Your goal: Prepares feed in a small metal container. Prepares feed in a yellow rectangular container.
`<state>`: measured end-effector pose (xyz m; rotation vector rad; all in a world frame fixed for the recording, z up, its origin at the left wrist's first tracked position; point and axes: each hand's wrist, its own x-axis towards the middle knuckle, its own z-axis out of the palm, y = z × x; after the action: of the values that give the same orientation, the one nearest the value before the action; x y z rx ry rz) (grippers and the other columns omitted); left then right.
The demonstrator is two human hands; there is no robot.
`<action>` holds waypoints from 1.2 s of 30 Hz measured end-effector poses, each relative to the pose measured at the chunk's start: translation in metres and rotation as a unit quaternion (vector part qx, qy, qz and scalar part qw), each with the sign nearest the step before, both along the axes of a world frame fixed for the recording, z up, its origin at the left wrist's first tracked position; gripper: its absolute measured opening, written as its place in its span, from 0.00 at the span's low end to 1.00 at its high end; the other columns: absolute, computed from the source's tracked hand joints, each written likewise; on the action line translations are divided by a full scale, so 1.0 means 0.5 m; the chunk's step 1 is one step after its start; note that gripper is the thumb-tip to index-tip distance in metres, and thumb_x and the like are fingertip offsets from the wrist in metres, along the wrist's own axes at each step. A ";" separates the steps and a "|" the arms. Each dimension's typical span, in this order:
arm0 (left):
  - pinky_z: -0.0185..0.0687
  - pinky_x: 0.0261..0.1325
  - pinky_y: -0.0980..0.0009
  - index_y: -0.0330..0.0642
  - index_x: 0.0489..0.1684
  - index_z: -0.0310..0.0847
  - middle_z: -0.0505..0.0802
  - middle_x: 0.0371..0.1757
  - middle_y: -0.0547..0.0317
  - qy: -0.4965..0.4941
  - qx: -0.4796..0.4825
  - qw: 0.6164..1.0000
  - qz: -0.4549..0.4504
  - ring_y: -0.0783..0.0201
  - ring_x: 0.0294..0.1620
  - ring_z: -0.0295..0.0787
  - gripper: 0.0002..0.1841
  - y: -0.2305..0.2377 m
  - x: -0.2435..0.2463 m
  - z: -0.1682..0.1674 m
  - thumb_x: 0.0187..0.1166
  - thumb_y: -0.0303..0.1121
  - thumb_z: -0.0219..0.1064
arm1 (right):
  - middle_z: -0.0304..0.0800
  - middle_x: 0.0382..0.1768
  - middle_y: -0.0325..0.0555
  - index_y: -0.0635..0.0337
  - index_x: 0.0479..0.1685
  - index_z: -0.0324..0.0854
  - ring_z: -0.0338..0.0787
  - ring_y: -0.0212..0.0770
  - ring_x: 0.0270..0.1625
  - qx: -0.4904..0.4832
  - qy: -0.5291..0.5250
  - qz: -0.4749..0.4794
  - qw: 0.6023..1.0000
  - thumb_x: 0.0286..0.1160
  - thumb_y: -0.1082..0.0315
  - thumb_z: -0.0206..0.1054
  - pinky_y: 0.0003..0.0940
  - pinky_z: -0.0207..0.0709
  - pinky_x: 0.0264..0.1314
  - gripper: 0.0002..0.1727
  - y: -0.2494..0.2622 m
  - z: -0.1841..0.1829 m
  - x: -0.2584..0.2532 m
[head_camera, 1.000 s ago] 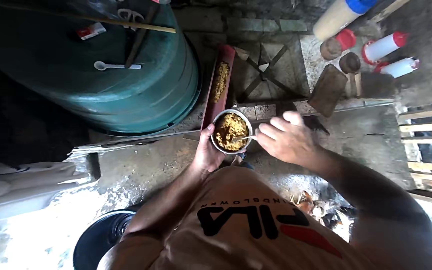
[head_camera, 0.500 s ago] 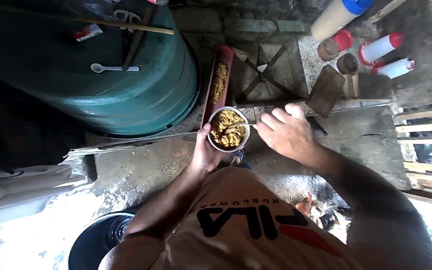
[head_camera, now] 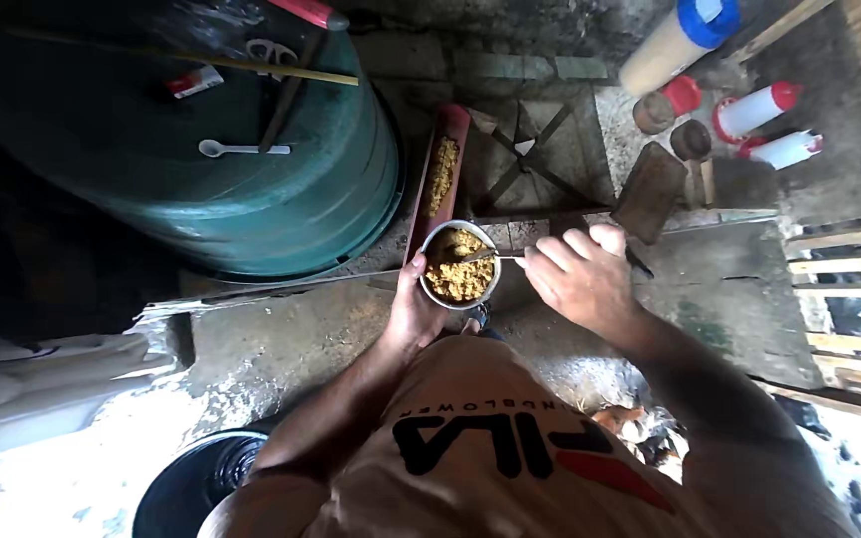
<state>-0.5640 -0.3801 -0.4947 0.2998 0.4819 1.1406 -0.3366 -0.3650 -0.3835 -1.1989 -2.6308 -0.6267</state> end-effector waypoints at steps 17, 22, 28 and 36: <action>0.86 0.57 0.32 0.54 0.80 0.71 0.85 0.71 0.41 -0.040 -0.025 0.997 -0.067 0.36 0.66 0.86 0.43 -0.006 0.013 0.000 0.65 0.66 0.73 | 0.87 0.39 0.46 0.53 0.41 0.84 0.84 0.50 0.43 -0.011 -0.015 0.048 0.999 0.84 0.67 0.61 0.50 0.67 0.60 0.06 0.011 0.032 -0.013; 0.87 0.54 0.32 0.53 0.79 0.72 0.85 0.70 0.40 -0.059 -0.032 0.996 -0.054 0.35 0.64 0.87 0.44 -0.017 0.006 0.005 0.62 0.66 0.76 | 0.86 0.39 0.45 0.53 0.40 0.85 0.83 0.48 0.41 -0.074 -0.016 0.099 0.992 0.84 0.65 0.61 0.51 0.69 0.59 0.07 -0.032 0.038 0.009; 0.87 0.56 0.34 0.52 0.79 0.72 0.86 0.70 0.40 -0.047 -0.006 0.998 -0.036 0.37 0.65 0.87 0.43 -0.029 0.015 0.002 0.65 0.66 0.73 | 0.88 0.37 0.45 0.53 0.40 0.87 0.84 0.49 0.41 -0.011 0.009 0.039 0.999 0.85 0.60 0.64 0.49 0.67 0.59 0.10 -0.001 0.030 0.005; 0.87 0.58 0.37 0.53 0.79 0.72 0.87 0.69 0.44 -0.006 -0.018 0.999 -0.027 0.41 0.65 0.87 0.44 -0.047 0.066 0.009 0.63 0.68 0.73 | 0.87 0.40 0.44 0.51 0.43 0.87 0.83 0.47 0.42 -0.012 0.013 0.091 0.996 0.84 0.64 0.63 0.48 0.67 0.60 0.07 -0.022 0.017 0.039</action>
<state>-0.5309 -0.4035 -0.4902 0.2741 0.4806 1.0799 -0.3173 -0.3762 -0.3749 -0.9506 -2.6917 -0.5443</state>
